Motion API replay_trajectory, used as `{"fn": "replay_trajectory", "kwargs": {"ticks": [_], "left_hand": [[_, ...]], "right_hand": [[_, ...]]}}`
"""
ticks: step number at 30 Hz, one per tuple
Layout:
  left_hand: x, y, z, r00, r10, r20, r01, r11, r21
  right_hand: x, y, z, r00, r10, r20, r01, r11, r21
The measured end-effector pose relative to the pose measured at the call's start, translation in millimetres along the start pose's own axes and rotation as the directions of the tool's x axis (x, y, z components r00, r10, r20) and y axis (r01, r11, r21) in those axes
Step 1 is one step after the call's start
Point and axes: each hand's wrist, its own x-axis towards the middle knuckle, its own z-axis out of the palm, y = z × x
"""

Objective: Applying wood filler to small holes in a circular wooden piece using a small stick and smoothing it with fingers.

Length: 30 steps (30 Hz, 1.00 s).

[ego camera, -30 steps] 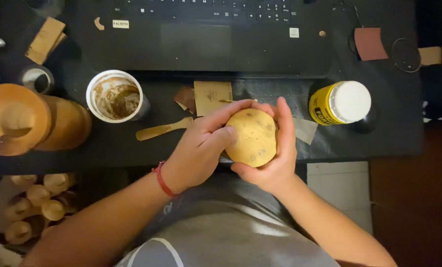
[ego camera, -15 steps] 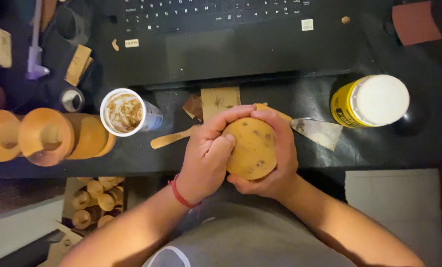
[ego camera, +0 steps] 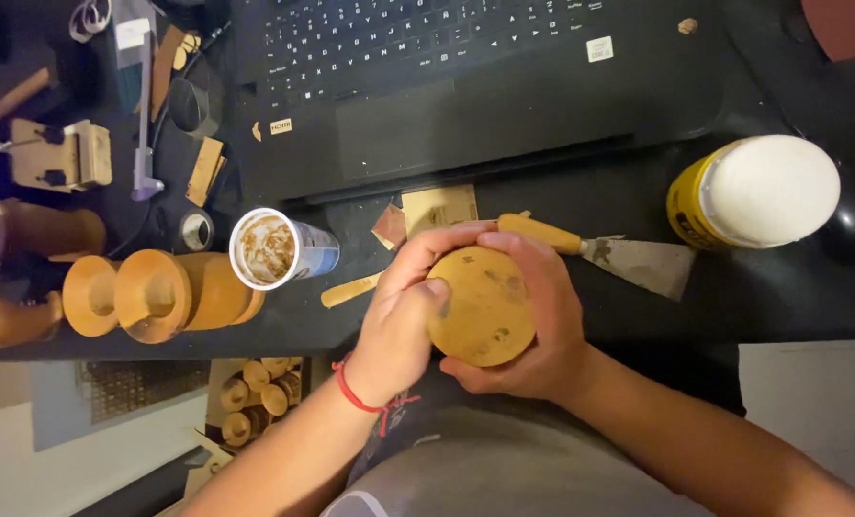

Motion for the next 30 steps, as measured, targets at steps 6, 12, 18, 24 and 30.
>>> {"fn": "replay_trajectory", "kwargs": {"ticks": [6,12,18,24,30], "left_hand": [[-8.2,-10.1,-0.3,0.989,0.120,0.083,-0.118,0.993,-0.029],[-7.5,1.4,-7.3,0.990,0.028,0.141,-0.028,1.000,-0.003],[3.3,23.7,-4.9,0.985,-0.119,0.126,0.100,0.983,0.152],[9.4,23.0,2.8,0.974,-0.225,0.010,0.220,0.961,0.166],[5.9,34.9,5.6,0.977,-0.213,0.022,0.201,0.948,0.246]], "right_hand": [[-2.7,4.6,0.8,0.998,-0.058,-0.006,0.058,0.998,-0.023],[1.3,-1.1,-3.5,0.999,0.026,0.040,-0.024,0.999,-0.041],[-5.4,7.5,0.3,0.998,-0.066,-0.007,0.065,0.995,-0.077],[-1.7,6.1,-0.5,1.000,-0.028,0.009,0.029,0.999,-0.037],[-6.8,5.6,1.1,1.000,-0.002,0.008,0.002,0.997,-0.083]]}}
